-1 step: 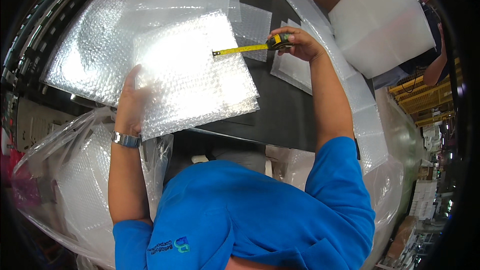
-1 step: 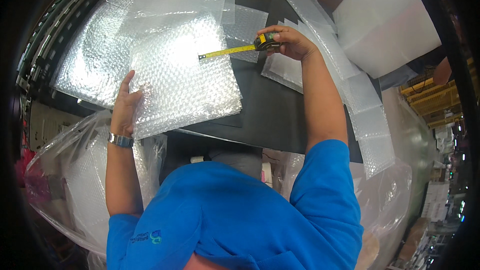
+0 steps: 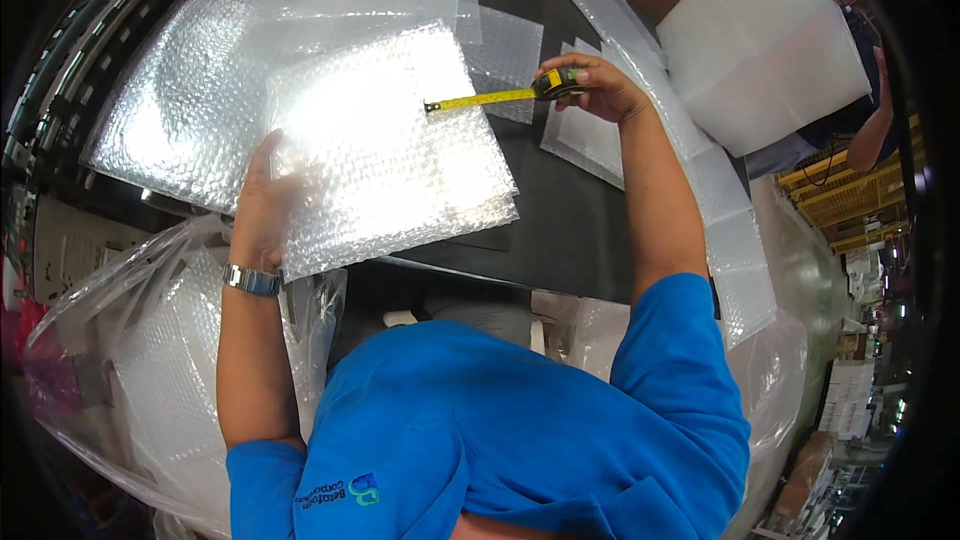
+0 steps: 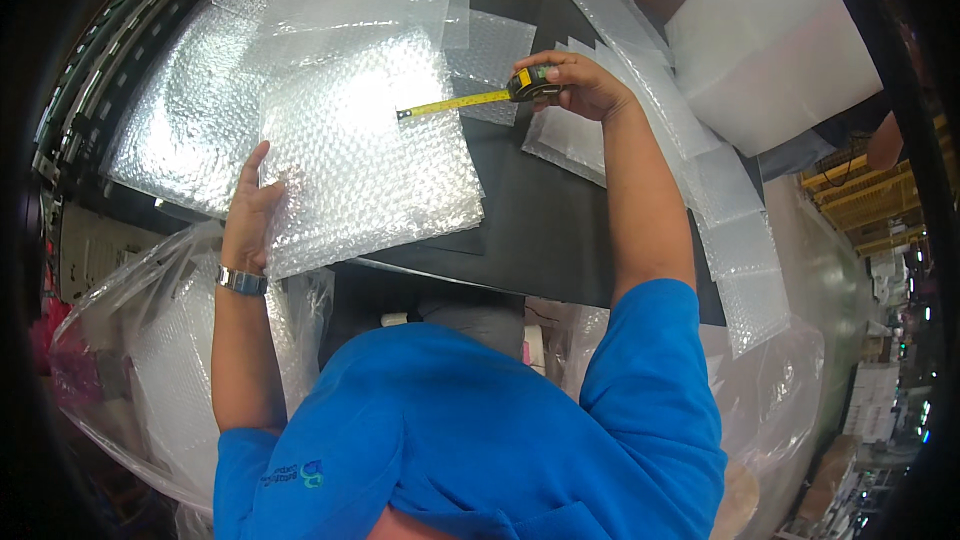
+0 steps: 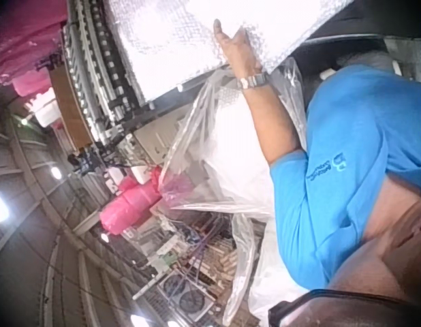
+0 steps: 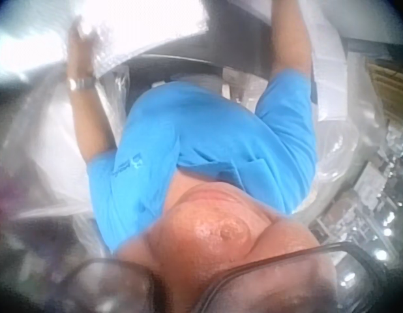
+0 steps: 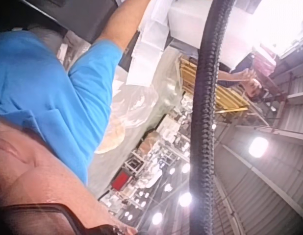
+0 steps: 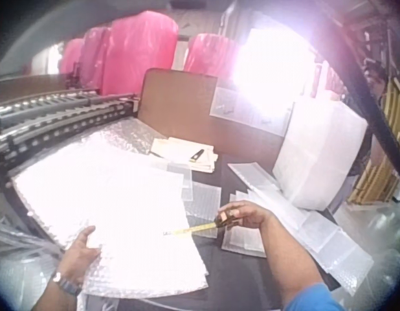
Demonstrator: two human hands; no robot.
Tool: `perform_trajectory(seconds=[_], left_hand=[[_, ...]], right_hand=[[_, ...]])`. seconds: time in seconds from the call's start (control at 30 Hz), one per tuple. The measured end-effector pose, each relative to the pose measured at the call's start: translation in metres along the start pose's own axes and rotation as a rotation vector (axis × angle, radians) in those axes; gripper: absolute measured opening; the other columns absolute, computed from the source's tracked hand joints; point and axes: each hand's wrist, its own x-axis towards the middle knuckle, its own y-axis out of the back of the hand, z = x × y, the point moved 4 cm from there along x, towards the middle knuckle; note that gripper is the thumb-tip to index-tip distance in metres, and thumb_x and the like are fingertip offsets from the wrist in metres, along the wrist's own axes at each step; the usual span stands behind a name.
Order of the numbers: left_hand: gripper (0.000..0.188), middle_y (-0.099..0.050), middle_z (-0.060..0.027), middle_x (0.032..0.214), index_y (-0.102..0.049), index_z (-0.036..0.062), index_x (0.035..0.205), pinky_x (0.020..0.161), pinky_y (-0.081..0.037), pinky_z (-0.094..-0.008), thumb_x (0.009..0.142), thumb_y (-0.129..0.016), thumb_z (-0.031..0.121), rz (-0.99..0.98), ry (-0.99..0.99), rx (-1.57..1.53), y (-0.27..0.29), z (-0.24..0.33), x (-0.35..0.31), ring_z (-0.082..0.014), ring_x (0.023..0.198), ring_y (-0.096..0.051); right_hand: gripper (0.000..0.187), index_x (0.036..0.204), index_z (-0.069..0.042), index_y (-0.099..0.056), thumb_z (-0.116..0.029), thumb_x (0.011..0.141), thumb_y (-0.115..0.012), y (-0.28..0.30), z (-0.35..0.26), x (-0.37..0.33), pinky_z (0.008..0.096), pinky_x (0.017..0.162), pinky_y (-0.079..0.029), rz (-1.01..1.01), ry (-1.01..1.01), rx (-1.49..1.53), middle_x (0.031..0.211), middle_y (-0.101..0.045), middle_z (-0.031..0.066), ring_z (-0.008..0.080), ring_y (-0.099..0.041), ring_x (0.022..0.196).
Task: The person handles sheets of bubble wrap on a table, stacking and arranging them. They use a tape measure to measure the dimensions of the bubble wrap sheets and then place the measured sheets into a plastic bag.
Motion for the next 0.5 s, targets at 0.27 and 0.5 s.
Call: perform_trajectory(seconds=[0.27, 0.5], left_hand=[[0.059, -0.051, -0.0129, 0.111, -0.031, 0.0054, 0.132, 0.067, -0.051, -0.0249, 0.075, -0.042, -0.010, 0.012, -0.015, 0.035, 0.000, 0.002, -0.002, -0.0151, 0.082, -0.057], [0.060, -0.047, -0.0135, 0.117, -0.032, 0.0007, 0.130, 0.075, -0.048, -0.0253, 0.072, -0.044, -0.007, -0.002, -0.062, 0.066, -0.001, 0.000, 0.002, -0.0167, 0.093, -0.053]], right_hand=[[0.043, 0.112, -0.003, -0.051, -0.025, 0.076, -0.060, 0.024, -0.008, -0.001, 0.0345, 0.075, -0.051, 0.331, 0.285, 0.212, 0.100, -0.059, 0.0090, 0.0179, -0.059, 0.088], [0.032, 0.107, -0.014, -0.055, -0.027, 0.078, -0.061, 0.062, 0.023, 0.017, 0.0305, 0.072, -0.043, 0.949, 0.085, -0.198, 0.092, -0.057, -0.0006, 0.0110, -0.053, 0.084]])
